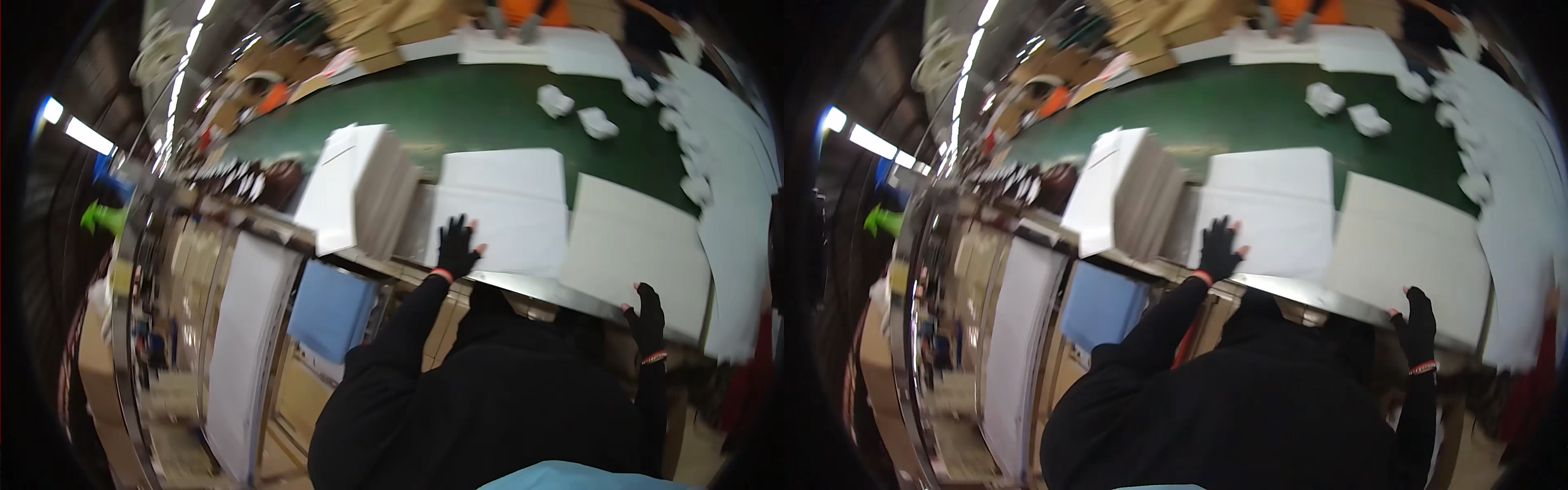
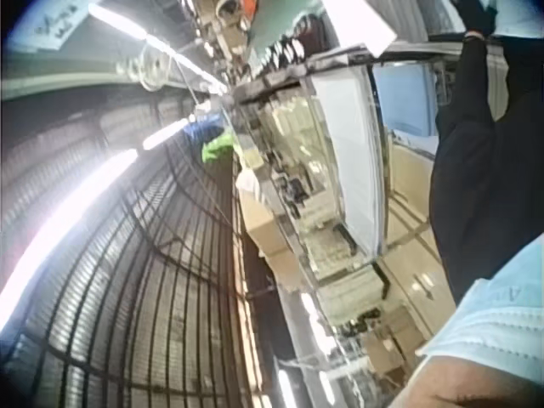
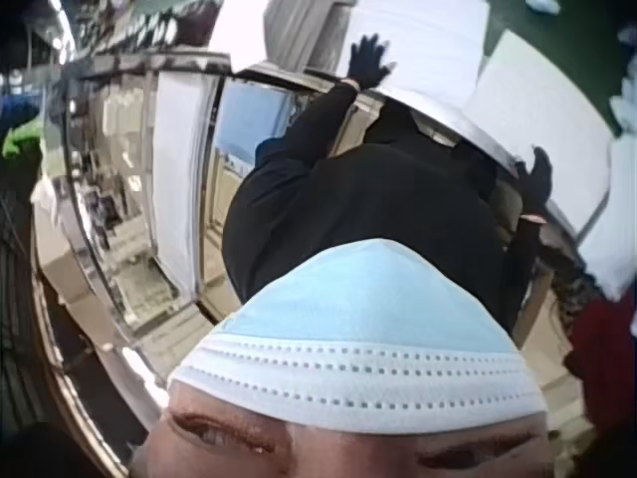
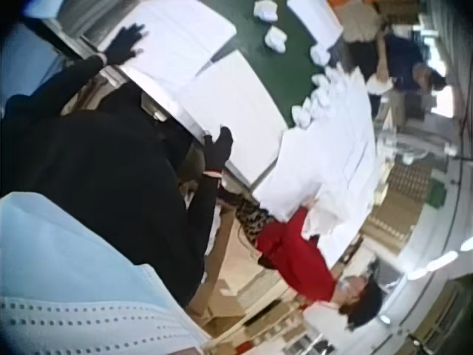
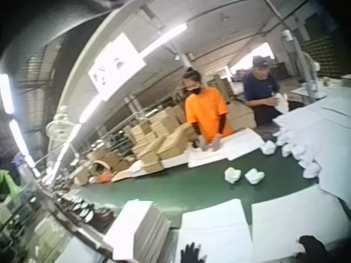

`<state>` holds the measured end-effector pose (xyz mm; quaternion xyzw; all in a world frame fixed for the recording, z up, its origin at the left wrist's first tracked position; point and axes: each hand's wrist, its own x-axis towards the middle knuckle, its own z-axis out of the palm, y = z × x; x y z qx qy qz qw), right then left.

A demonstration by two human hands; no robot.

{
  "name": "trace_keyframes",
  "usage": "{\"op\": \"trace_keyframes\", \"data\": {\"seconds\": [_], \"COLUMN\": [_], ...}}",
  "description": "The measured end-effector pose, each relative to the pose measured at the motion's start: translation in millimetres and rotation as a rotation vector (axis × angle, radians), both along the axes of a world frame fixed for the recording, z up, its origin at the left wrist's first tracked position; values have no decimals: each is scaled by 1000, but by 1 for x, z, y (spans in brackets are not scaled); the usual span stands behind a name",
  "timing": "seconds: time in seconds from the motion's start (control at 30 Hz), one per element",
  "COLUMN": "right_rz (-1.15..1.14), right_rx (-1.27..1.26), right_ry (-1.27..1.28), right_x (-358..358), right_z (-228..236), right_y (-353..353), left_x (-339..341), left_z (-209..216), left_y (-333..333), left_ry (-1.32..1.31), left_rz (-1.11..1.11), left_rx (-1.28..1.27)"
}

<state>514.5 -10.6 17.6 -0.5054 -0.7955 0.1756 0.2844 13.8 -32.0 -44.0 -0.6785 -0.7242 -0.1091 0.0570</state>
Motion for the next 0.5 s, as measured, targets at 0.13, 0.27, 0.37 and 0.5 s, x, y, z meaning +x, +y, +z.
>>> {"op": "trace_keyframes", "data": {"seconds": [0.13, 0.27, 0.37, 0.5], "right_rz": [78, 98, -24, -147], "right_rx": [-57, -29, -418, -284], "right_ry": [-244, 61, 793, 316], "right_x": [-30, -30, -21, -19], "right_z": [-41, -75, -113, -69], "right_y": [39, 58, 70, 86], "left_x": [-21, -33, -22, 41], "left_z": [13, 14, 17, 70], "left_y": [13, 23, 26, 32], "left_ry": [-120, -135, -310, -615], "left_rz": [35, 63, 56, -82], "left_rx": [-99, -128, -5, 277]}}
